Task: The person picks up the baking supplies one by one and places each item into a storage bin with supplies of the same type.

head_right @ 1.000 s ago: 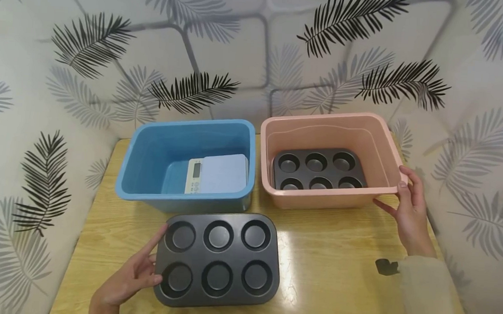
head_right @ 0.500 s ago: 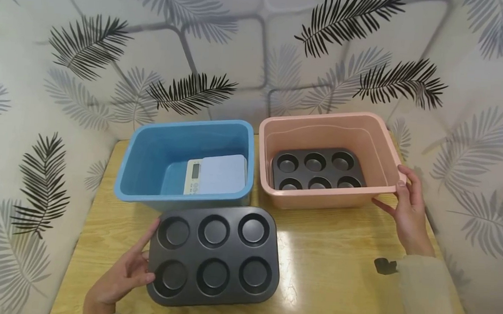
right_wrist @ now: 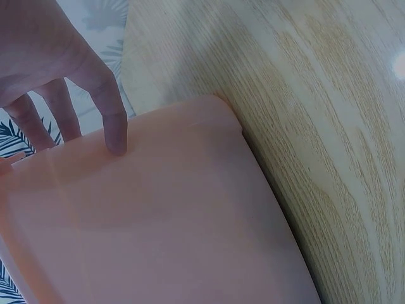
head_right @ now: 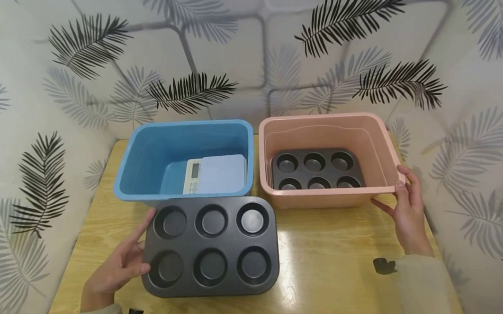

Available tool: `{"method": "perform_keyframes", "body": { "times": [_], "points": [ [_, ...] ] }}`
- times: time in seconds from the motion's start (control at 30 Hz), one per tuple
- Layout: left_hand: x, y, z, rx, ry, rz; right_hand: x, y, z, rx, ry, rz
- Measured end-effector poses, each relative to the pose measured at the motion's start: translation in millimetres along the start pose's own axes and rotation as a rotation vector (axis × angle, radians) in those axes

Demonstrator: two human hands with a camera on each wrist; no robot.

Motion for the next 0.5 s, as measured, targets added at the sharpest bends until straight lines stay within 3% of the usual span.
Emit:
{"method": "perform_keyframes", "body": {
  "times": [0.5],
  "points": [
    [-13.9,30.0,-11.5,-0.037,0.043,0.033,-1,0.4,0,0.005,0.012,0.000]
  ]
}}
Point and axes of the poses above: each hand's wrist, its own y-axis towards the middle knuckle, its own z-axis out of the palm, x = y × z, the point moved 6 cm from there along y, towards the middle knuckle, and after that the axes turned 13 degrees about y, right-handed, at the moved point
